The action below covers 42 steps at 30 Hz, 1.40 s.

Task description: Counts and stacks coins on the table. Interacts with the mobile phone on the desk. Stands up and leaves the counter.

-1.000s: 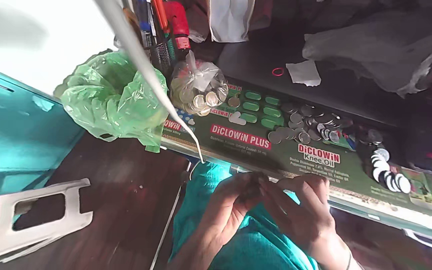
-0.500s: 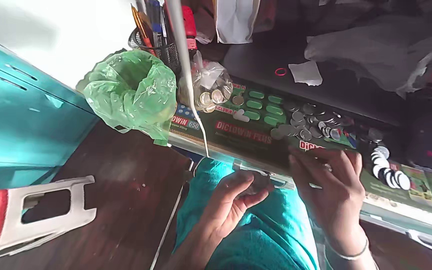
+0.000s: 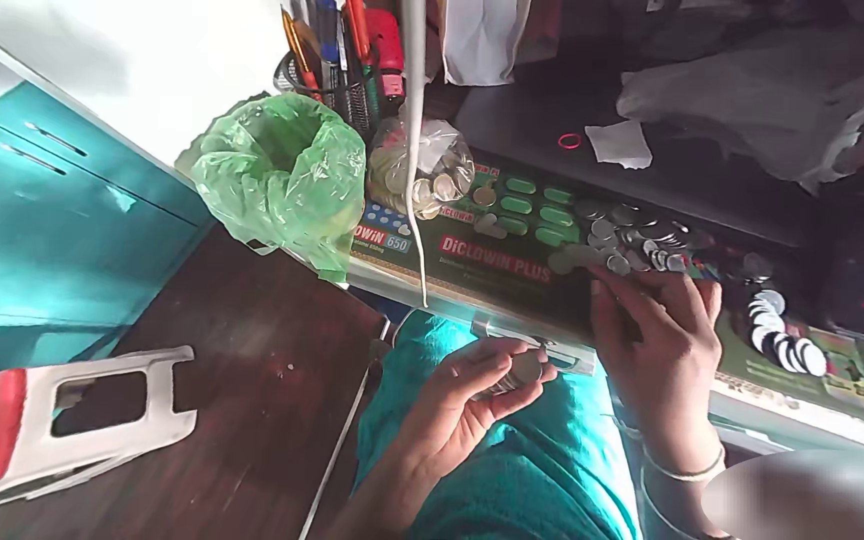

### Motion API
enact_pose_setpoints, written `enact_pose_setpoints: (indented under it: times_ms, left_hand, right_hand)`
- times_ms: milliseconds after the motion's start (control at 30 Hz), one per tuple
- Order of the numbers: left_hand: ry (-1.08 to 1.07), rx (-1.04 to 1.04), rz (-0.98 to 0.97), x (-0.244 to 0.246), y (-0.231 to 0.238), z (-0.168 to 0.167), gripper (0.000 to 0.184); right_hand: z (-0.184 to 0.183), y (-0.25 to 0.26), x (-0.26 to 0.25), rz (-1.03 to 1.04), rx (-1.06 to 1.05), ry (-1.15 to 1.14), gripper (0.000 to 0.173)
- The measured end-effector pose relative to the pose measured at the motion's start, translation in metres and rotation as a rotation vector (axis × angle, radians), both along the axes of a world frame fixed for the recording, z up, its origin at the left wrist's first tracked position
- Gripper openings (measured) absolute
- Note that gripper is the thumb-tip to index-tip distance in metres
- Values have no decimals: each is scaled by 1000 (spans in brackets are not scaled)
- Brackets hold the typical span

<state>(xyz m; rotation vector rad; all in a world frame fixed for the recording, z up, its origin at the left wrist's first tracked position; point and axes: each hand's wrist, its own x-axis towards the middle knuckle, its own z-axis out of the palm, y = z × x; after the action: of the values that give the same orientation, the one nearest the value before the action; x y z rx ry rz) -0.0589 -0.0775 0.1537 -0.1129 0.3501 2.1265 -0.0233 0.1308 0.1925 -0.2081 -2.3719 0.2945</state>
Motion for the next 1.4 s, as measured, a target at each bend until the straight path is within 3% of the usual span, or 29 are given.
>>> enact_pose_setpoints:
  times_ms: [133,300,367,467,567,767,867,933,1067,1233,1400]
  left_hand:
    - [-10,-12,-7,-1,1,-1,24]
    - [-41,-28,-45,-1,3,-2,30]
    - [-47,-66,-33,-1,3,-1,30]
    - [-41,-83,12,1,5,-4,29]
    - [-4,-73,8,2,8,-4,28]
    - [19,24,-12,5,9,5,27]
    - [36,17,15,5,12,10,27]
    - [57,-30,25,6,13,15,28]
    - [116,-67,11,10,13,17,30]
    - [77,-55,18,10,14,13,30]
    - [33,-75,4,8,12,14,38]
  right_hand:
    - [-3,-2,-2,-13,38,-5,22]
    - [3,-9,7,53,166,-251,56]
    - [0,-12,18,100,163,-204,48]
    - [-10,-12,30,194,117,-45,18]
    - [-9,-17,37,247,-105,64,10]
    - [9,-25,48,397,-991,24,15]
    - [12,-27,51,439,-1108,-6,18]
    - [12,-28,53,407,-1006,-32,18]
    - [13,-37,51,265,-483,-90,15]
    - [25,-29,35,260,-231,-193,20]
    - [31,-1,-4,44,34,-209,30]
